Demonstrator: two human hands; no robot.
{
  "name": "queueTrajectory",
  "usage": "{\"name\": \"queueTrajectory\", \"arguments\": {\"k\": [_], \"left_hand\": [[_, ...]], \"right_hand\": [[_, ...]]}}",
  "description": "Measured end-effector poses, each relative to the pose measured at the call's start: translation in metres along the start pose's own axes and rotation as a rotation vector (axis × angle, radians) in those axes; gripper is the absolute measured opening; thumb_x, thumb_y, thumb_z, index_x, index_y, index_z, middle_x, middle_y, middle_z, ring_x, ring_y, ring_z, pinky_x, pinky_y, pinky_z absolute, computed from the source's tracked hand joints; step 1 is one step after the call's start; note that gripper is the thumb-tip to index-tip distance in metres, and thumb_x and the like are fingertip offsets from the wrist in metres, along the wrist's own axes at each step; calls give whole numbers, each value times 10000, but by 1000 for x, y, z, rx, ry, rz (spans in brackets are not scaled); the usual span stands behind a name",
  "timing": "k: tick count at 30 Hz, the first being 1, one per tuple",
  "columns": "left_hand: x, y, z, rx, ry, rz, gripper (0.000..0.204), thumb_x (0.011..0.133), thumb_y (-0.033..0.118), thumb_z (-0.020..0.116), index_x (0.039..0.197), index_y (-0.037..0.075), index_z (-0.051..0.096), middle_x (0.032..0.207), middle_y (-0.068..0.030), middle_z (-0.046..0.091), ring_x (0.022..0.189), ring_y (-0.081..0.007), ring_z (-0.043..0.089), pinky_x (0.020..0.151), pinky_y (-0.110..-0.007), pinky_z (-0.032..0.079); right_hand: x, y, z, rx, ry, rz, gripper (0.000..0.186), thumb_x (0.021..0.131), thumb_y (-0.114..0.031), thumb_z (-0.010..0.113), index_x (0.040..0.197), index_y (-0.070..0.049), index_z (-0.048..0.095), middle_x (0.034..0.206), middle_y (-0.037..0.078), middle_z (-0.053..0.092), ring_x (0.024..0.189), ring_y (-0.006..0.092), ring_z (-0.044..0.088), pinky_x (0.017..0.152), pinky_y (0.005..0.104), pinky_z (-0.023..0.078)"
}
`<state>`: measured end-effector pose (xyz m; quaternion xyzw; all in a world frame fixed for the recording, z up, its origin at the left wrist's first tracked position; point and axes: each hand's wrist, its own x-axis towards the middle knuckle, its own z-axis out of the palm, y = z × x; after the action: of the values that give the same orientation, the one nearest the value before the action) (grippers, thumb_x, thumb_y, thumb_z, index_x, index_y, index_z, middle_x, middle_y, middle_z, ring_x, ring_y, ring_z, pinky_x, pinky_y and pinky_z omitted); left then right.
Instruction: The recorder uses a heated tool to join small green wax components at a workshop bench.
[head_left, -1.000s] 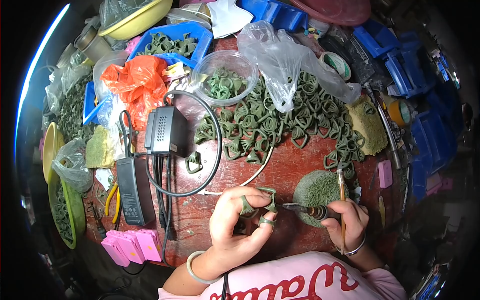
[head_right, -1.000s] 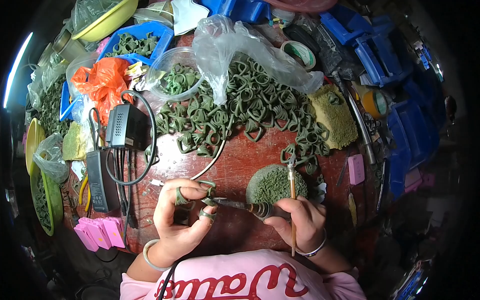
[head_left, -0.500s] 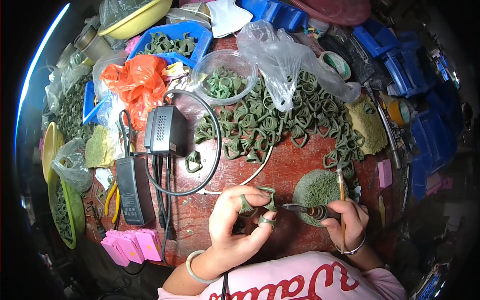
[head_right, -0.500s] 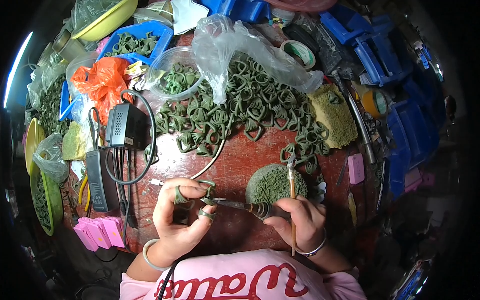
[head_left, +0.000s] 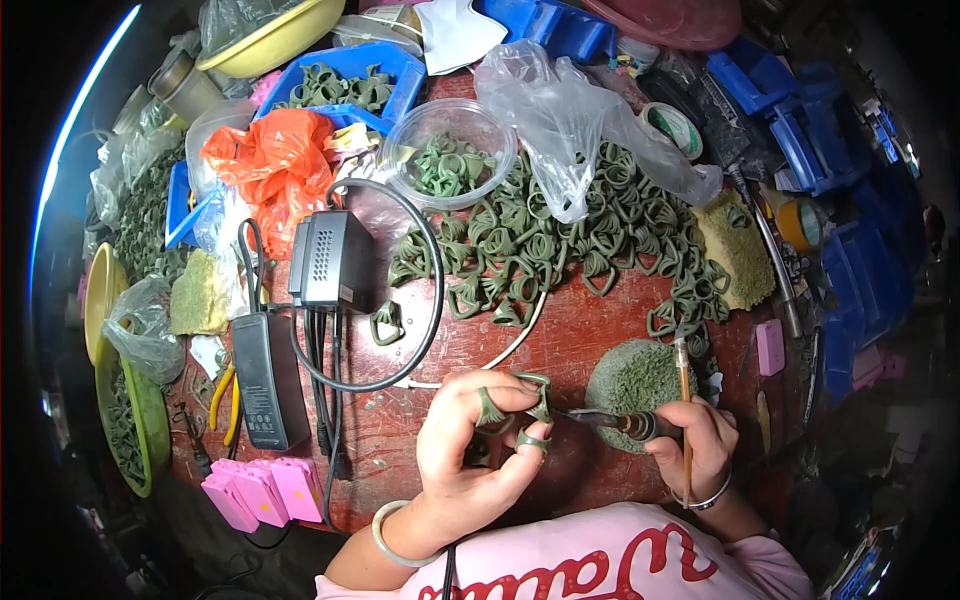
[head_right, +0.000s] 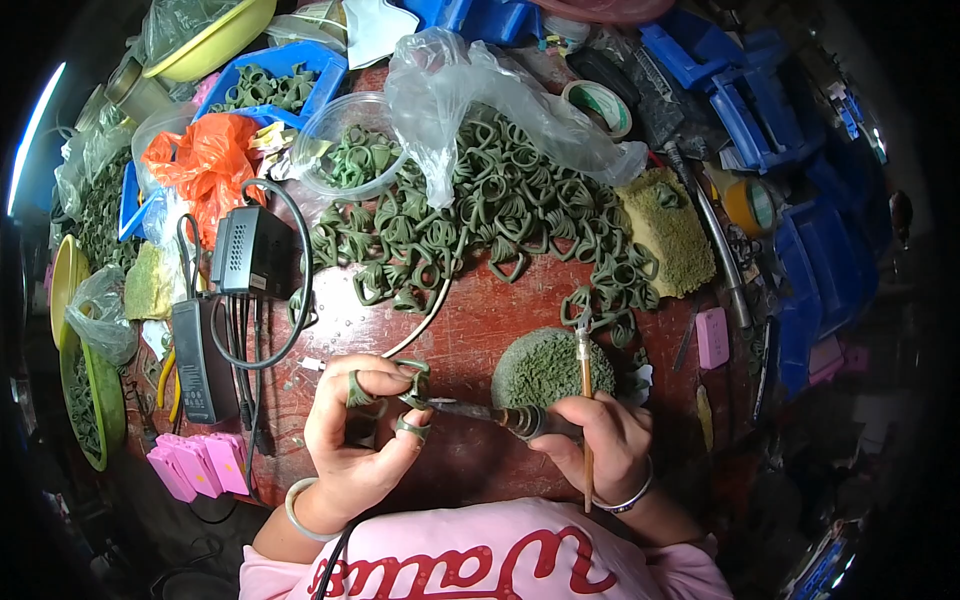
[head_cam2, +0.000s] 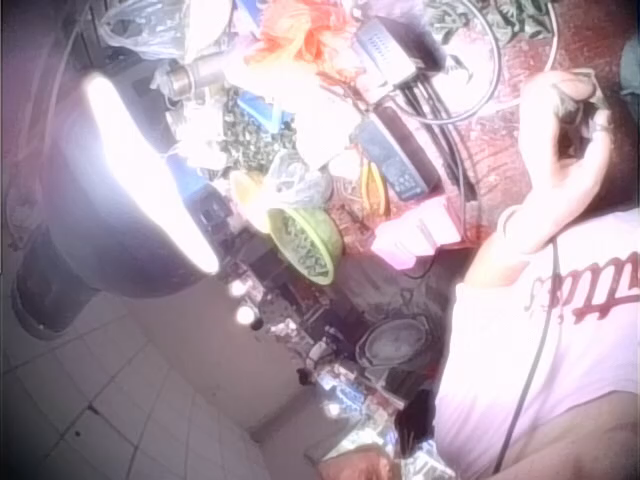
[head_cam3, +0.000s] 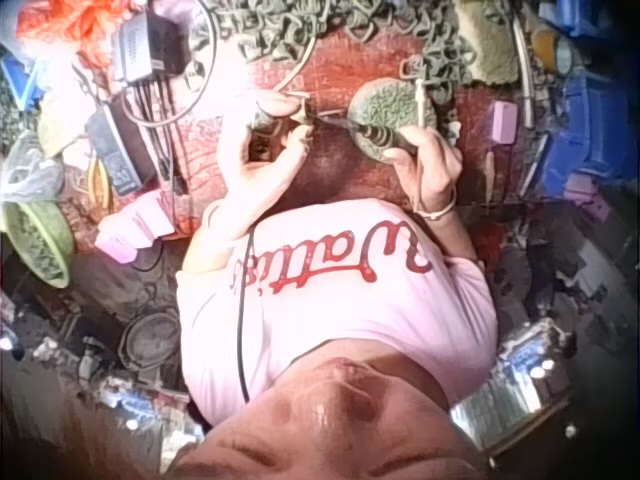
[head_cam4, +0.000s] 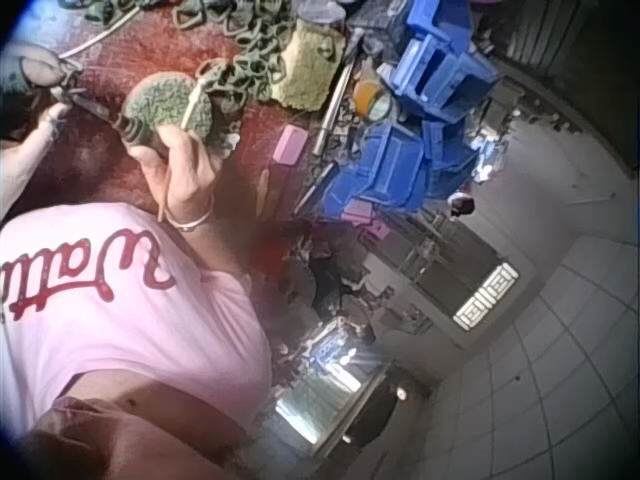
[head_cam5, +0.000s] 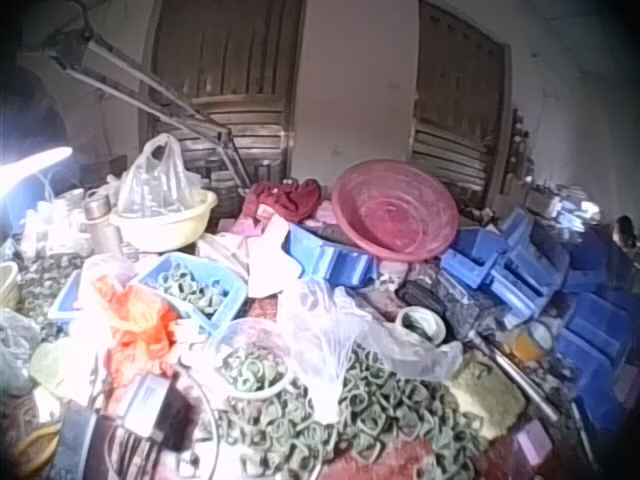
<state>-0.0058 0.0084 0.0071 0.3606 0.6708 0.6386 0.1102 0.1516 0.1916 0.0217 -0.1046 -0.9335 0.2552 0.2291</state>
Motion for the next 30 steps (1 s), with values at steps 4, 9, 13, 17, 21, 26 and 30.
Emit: {"name": "queueTrajectory", "arguments": {"k": [4, 9, 13, 17, 21, 26, 30], "left_hand": [[0, 0, 0, 5, -4, 12, 321, 737, -94, 704, 1012, -22, 557, 1032, -141, 557, 923, -210, 613, 821, -302, 506], [-1, -1, 0, 18, -7, 19, 318, 737, -94, 703, 1010, -21, 557, 1032, -142, 557, 920, -213, 614, 818, -304, 509], [0, -1, 1, 22, -4, 34, 319, 733, -91, 707, 1006, -20, 559, 1027, -144, 559, 920, -219, 615, 815, -310, 509], [1, 1, 1, 31, -3, 35, 322, 727, -89, 711, 1003, -18, 561, 1021, -145, 561, 920, -224, 617, 813, -320, 510], [1, 1, 1, 20, -3, 27, 323, 725, -88, 712, 1002, -16, 562, 1023, -144, 562, 919, -225, 617, 816, -323, 510], [1, 2, 1, 16, 2, 23, 321, 720, -82, 718, 997, -15, 569, 1021, -144, 566, 913, -226, 618, 815, -323, 510], [4, 2, 0, 57, 0, 61, 317, 714, -78, 724, 987, -14, 575, 1012, -144, 572, 903, -227, 618, 812, -324, 512]], "right_hand": [[0, 0, 1, 3, 11, 2, 409, 924, -430, 618, 896, -23, 584, 641, 71, 575, 532, 262, 586, 496, 353, 433], [1, 0, 0, 3, -2, 1, 406, 920, -427, 625, 901, -23, 582, 643, 72, 577, 532, 261, 587, 494, 355, 433], [1, 1, 0, 1, -7, -6, 399, 916, -419, 632, 904, -24, 580, 645, 71, 578, 534, 261, 590, 493, 355, 433], [1, 0, 0, 3, -12, 2, 398, 917, -419, 633, 902, -25, 579, 643, 72, 574, 535, 262, 590, 491, 355, 433], [1, 0, 0, -4, -9, 3, 403, 917, -422, 632, 900, -23, 576, 636, 74, 562, 534, 264, 588, 489, 356, 435], [2, -1, 0, 5, -8, 5, 405, 917, -421, 633, 899, -20, 577, 635, 76, 558, 535, 265, 586, 490, 357, 435], [2, -1, 0, 5, -4, 9, 407, 922, -425, 623, 902, -21, 579, 641, 76, 559, 537, 267, 584, 491, 359, 431]]}}
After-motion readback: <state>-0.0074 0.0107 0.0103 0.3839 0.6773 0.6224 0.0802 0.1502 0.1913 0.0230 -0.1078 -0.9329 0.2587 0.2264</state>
